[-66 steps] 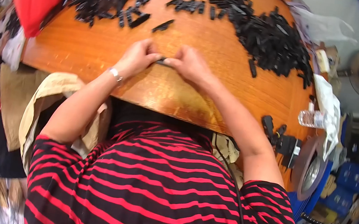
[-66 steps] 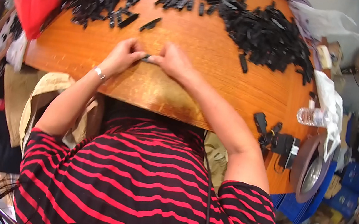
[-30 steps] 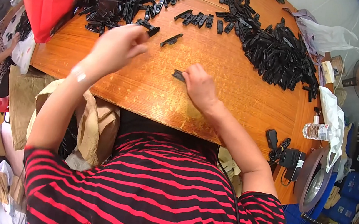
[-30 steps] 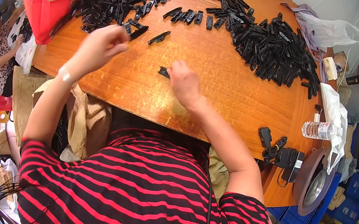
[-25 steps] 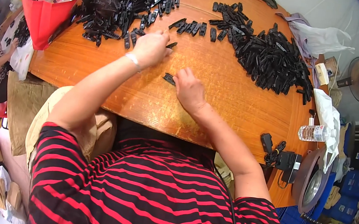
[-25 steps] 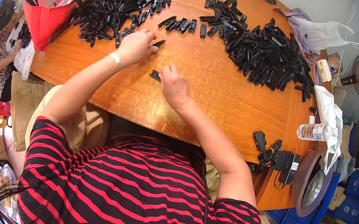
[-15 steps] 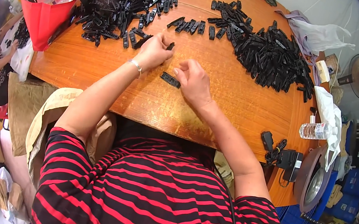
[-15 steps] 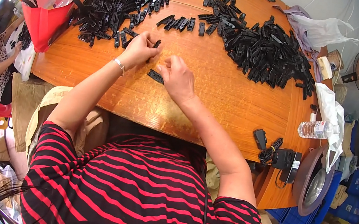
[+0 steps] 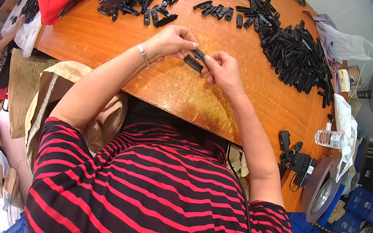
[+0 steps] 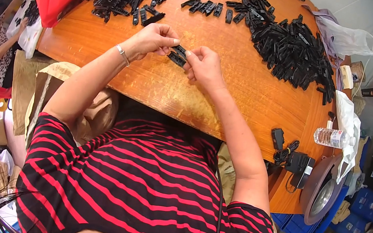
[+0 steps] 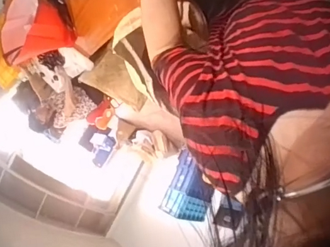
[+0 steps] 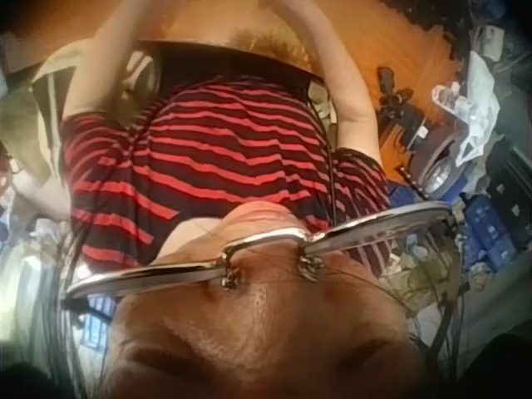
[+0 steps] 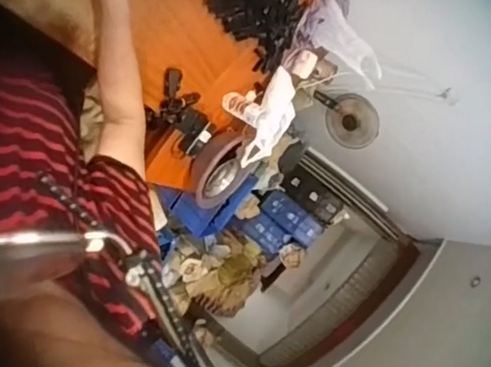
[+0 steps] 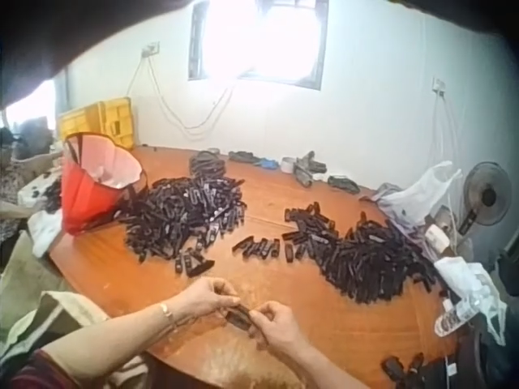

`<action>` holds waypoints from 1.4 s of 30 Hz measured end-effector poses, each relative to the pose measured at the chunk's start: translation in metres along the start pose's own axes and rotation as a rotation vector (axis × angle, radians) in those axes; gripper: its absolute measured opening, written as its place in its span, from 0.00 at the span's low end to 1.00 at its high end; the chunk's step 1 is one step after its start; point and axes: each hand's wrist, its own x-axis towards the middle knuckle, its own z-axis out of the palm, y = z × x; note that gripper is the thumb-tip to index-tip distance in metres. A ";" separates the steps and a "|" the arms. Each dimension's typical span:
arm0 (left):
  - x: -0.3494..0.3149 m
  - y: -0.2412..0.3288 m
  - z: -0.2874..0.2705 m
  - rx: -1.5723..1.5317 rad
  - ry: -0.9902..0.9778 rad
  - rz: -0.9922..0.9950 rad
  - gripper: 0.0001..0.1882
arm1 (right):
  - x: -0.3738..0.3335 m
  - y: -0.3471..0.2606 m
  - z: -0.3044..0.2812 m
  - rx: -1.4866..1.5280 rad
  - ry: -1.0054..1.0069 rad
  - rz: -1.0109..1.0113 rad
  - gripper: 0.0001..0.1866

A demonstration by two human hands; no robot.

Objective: Assembling small black plastic hardware components at a workstation.

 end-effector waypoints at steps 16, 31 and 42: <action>0.007 -0.042 0.015 0.161 0.067 0.056 0.09 | 0.003 0.018 0.002 -0.056 0.002 0.067 0.09; 0.006 -0.013 0.011 0.292 -0.118 -0.104 0.11 | 0.005 0.012 -0.004 -0.158 -0.097 0.226 0.08; -0.001 -0.024 0.014 0.650 0.100 0.203 0.15 | 0.004 0.006 0.003 -0.243 -0.061 0.204 0.09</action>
